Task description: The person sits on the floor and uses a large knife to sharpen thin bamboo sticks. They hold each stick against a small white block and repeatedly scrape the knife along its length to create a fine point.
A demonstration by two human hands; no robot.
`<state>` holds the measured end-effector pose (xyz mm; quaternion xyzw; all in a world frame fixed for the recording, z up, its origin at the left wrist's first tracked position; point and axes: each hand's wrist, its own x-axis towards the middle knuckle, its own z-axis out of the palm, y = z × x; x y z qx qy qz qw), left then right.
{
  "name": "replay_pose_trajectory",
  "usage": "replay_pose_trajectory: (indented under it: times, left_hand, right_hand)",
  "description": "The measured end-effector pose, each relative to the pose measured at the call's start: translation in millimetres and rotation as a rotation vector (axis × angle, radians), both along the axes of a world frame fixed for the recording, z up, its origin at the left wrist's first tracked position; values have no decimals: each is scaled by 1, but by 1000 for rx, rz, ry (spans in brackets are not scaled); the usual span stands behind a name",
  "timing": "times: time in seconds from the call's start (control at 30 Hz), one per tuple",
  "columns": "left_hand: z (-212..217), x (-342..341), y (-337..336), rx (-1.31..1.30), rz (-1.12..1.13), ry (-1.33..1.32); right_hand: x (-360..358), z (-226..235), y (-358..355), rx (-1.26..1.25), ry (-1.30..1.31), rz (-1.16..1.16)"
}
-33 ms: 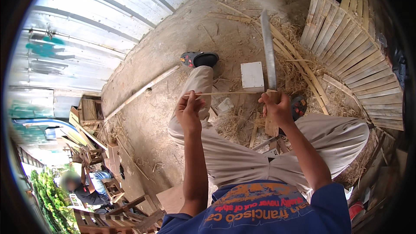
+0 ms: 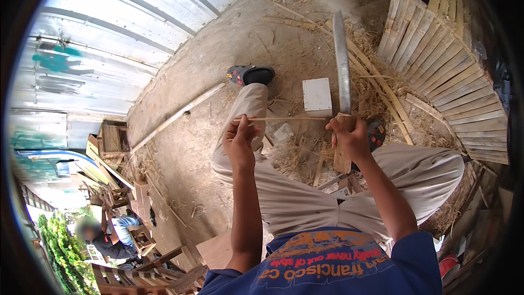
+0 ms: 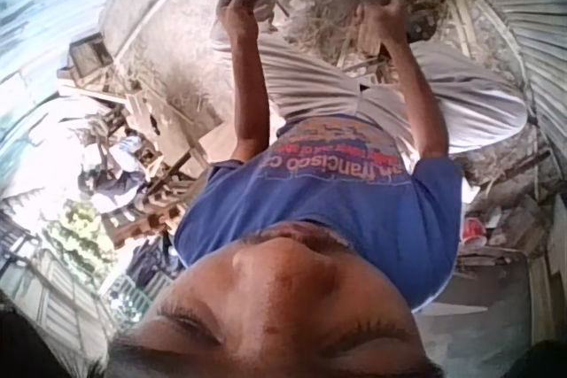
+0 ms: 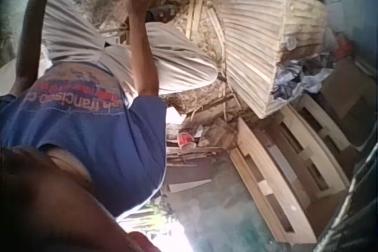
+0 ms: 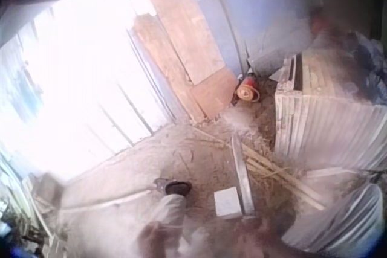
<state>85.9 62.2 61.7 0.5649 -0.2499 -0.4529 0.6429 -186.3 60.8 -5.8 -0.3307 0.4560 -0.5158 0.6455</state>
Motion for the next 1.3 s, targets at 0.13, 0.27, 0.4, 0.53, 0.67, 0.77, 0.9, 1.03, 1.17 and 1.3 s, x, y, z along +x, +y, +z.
replay_pose_trajectory:
  times: [0.13, 0.27, 0.4, 0.53, 0.67, 0.77, 0.9, 1.03, 1.17, 1.3]
  left_hand:
    - [5, -22, 4, -16, -88, 10]
    - [10, -33, -3, -35, -152, -34]
    - [17, -37, -5, -83, -167, -10]
    - [26, -40, -5, -111, -188, -33]
    - [33, -45, -4, -90, -146, -114]
    - [38, -45, -4, -94, -124, -128]
    - [40, -41, -9, -146, -108, -184]
    - [26, -47, -23, -281, -56, -520]
    - [-5, -62, -46, -298, -60, -1068]
    - [-45, -77, -63, -305, -79, -1154]
  right_hand:
    - [-12, 21, 11, 30, -28, -60]
    - [-20, 27, 6, 10, -75, -76]
    - [-26, 35, 5, 41, -205, -100]
    - [-31, 43, 7, 3, -207, -81]
    - [-31, 43, 7, -25, -167, -46]
    - [-30, 37, 7, -32, -151, -16]
    - [-26, 20, 6, -75, -46, -40]
    - [-24, -5, 2, -181, 616, -212]
    - [-10, -31, 10, -196, 735, -79]
    - [9, -54, 21, -60, 718, 69]
